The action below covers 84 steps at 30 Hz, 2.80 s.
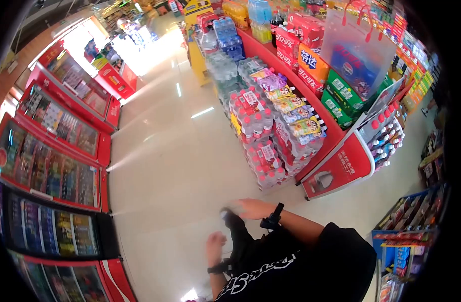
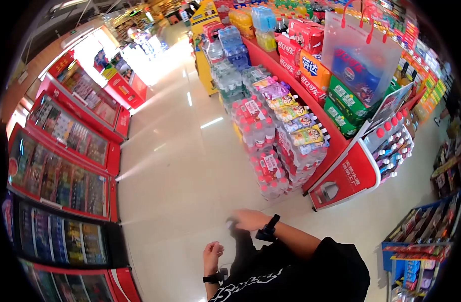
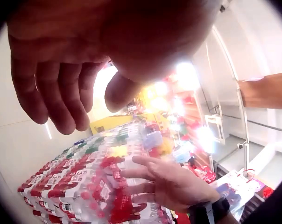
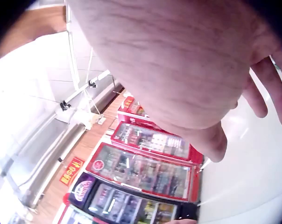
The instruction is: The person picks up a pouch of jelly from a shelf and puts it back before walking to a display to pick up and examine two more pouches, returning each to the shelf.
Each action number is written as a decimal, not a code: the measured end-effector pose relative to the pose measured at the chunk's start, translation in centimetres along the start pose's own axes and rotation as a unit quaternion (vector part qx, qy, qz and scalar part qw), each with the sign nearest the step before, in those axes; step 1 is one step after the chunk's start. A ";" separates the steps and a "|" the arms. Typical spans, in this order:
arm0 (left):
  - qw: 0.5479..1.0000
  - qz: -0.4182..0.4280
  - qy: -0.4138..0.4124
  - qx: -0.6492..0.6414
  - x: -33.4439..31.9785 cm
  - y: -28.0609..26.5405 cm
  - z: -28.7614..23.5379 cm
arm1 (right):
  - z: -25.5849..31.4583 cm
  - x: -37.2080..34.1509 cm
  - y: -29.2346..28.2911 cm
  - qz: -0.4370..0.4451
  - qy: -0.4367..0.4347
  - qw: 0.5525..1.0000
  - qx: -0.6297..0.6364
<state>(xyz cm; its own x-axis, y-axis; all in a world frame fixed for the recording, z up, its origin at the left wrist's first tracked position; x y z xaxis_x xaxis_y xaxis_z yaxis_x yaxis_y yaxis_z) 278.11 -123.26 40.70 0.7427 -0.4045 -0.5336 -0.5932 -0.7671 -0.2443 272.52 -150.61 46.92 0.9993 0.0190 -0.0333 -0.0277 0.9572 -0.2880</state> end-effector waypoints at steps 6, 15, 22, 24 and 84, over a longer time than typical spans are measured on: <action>0.958 0.100 0.134 0.232 14.8 -5.1 -4.8 | -8.4 5.3 -0.6 0.014 0.275 0.950 -0.144; 0.794 0.268 0.337 0.430 30.5 -1.0 -28.1 | -1.4 16.9 -11.2 -0.218 0.217 0.943 -0.130; 0.751 0.378 0.383 0.383 34.4 10.1 -36.7 | -4.3 17.8 -20.7 -0.494 0.213 0.841 -0.051; 0.718 0.401 0.381 0.422 34.6 13.3 -37.1 | -6.6 18.6 -23.6 -0.553 0.225 0.802 0.001; 0.354 0.762 0.431 0.328 14.9 28.4 -37.6 | 8.1 3.1 -5.5 -0.926 0.005 0.344 0.158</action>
<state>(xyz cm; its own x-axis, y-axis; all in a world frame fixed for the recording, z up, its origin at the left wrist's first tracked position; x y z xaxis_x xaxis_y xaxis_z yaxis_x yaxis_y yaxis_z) 284.06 -169.80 56.27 -0.9452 -0.3180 -0.0738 -0.2430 0.8363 -0.4915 275.99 -153.51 56.14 -0.7033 -0.7067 -0.0770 0.6615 -0.6903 0.2931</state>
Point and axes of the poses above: each hand's wrist, its own x-axis towards the middle knuckle, its own y-axis out of the palm, z = x × y, the point moved 4 cm from there along x, towards the middle knuckle, and after that the axes turned 12 degrees about x, right-handed, at the moved point
